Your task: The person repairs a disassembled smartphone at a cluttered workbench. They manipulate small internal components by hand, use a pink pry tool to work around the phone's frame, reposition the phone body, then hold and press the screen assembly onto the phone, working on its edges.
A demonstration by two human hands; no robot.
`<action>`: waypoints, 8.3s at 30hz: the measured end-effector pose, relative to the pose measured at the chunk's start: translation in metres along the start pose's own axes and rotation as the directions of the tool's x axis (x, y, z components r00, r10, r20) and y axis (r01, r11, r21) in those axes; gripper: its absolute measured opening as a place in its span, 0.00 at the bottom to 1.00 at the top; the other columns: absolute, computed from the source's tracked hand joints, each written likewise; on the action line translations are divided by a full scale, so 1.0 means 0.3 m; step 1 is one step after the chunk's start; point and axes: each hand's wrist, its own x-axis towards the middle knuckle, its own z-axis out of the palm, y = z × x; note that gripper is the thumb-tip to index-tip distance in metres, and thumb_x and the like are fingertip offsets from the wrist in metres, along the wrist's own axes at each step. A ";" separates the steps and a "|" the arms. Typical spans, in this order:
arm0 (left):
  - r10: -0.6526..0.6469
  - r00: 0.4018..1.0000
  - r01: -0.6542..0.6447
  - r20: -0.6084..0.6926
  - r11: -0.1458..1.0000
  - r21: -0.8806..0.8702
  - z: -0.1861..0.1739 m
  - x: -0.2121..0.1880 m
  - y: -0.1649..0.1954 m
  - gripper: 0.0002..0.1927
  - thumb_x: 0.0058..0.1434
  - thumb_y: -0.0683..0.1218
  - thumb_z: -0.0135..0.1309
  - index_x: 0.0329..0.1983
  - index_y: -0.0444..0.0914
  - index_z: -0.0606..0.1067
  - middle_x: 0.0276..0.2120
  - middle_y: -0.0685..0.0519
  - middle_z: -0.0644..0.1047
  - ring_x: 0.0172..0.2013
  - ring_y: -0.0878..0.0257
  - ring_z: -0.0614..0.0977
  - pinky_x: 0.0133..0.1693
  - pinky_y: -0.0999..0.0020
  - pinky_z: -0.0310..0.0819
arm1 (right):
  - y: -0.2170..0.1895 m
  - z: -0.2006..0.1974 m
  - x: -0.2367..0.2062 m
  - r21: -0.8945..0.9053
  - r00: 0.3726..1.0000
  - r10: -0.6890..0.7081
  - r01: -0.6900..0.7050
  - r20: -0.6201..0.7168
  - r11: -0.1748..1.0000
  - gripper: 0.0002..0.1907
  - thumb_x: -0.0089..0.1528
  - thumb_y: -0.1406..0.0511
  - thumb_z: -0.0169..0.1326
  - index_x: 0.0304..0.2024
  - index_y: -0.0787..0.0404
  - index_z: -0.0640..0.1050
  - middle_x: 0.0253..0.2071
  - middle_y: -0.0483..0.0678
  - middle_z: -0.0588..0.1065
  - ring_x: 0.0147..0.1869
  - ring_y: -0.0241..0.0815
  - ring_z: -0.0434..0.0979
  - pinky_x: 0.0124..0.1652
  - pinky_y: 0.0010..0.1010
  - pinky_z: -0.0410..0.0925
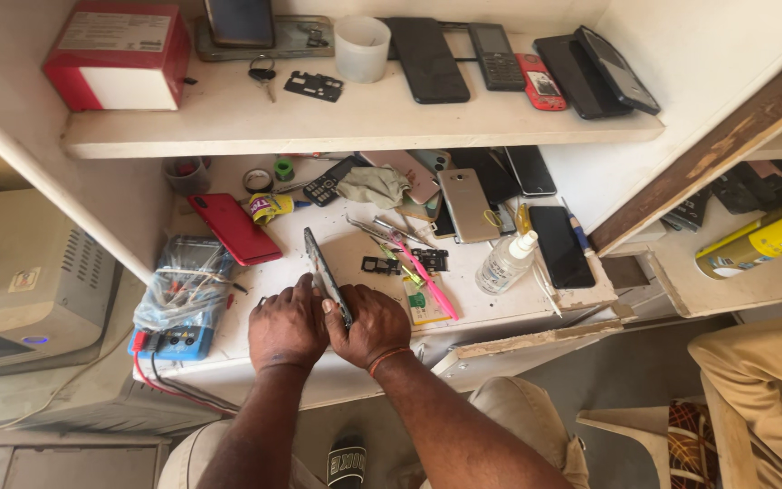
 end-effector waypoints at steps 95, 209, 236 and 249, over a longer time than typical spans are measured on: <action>-0.084 0.996 0.081 -0.034 0.992 -0.100 0.016 0.001 0.058 0.18 0.70 0.55 0.37 0.38 0.41 0.75 0.34 0.47 0.79 0.39 0.45 0.79 0.43 0.49 0.68 | 0.124 -0.138 -0.031 0.249 0.987 -0.160 0.146 0.034 0.957 0.22 0.64 0.66 0.58 0.61 0.63 0.76 0.56 0.56 0.71 0.53 0.54 0.76 0.52 0.40 0.71; -0.074 0.996 0.077 0.041 0.992 -0.103 -0.010 0.006 0.048 0.20 0.64 0.52 0.47 0.58 0.42 0.71 0.39 0.48 0.79 0.41 0.48 0.81 0.44 0.51 0.69 | 0.105 -0.049 0.014 -0.071 0.993 -0.043 0.051 0.107 0.996 0.65 0.48 0.45 0.68 0.73 0.73 0.52 0.50 0.60 0.71 0.54 0.57 0.71 0.56 0.44 0.64; -0.065 0.997 0.058 -0.040 0.985 -0.165 -0.008 -0.006 0.040 0.21 0.69 0.54 0.43 0.61 0.42 0.72 0.38 0.47 0.80 0.41 0.48 0.81 0.44 0.50 0.70 | 0.098 -0.056 0.023 -0.108 0.989 -0.070 0.084 0.128 0.991 0.61 0.49 0.43 0.66 0.70 0.76 0.59 0.44 0.56 0.70 0.49 0.53 0.71 0.52 0.44 0.65; -0.144 0.988 0.126 -0.052 0.958 -0.257 0.002 0.007 0.032 0.17 0.69 0.54 0.44 0.45 0.36 0.72 0.31 0.42 0.80 0.37 0.42 0.81 0.44 0.47 0.70 | 0.087 -0.090 0.019 -0.035 0.966 -0.246 0.250 0.076 0.968 0.49 0.53 0.50 0.64 0.68 0.71 0.65 0.46 0.56 0.73 0.50 0.55 0.73 0.54 0.43 0.65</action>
